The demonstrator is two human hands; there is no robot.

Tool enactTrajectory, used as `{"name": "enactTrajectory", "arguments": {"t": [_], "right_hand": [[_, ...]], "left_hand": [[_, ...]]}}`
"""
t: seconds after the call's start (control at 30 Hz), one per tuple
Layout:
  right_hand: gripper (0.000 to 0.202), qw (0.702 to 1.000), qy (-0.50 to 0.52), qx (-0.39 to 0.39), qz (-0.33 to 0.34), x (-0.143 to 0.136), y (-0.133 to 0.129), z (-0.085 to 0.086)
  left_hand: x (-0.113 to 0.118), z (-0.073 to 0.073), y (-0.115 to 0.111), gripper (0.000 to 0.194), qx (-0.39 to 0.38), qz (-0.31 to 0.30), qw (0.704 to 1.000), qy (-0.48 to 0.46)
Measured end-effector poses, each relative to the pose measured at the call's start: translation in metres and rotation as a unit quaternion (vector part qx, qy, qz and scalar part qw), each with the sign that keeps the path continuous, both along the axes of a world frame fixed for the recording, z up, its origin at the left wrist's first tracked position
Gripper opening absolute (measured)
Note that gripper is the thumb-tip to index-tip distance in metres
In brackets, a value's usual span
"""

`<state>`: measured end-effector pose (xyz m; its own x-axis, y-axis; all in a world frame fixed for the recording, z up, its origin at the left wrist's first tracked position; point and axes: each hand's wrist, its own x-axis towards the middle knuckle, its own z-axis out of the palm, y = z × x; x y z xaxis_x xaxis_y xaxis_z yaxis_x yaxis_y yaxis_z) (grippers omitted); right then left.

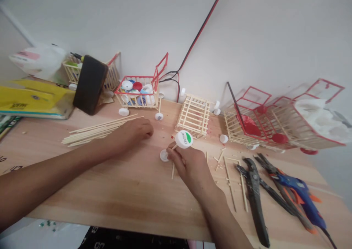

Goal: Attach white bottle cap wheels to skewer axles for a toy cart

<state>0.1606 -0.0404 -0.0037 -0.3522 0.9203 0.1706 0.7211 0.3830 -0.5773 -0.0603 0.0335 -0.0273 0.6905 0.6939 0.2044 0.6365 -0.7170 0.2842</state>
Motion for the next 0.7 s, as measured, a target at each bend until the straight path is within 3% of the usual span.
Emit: {"name": "enactTrajectory", "arguments": {"t": [0.23, 0.57, 0.7], "right_hand": [[0.019, 1.0, 0.004, 0.011, 0.003, 0.0, 0.002, -0.002], [0.021, 1.0, 0.007, 0.018, 0.004, -0.003, 0.001, -0.001], [0.021, 0.999, 0.007, 0.027, 0.015, -0.001, 0.001, -0.002]], "left_hand": [[0.003, -0.004, -0.003, 0.014, 0.092, 0.007, 0.994, 0.064], [0.011, 0.0, -0.018, 0.017, 0.139, 0.054, 0.985, 0.084], [0.013, 0.003, -0.014, 0.021, 0.149, 0.085, 0.981, 0.093]]}}
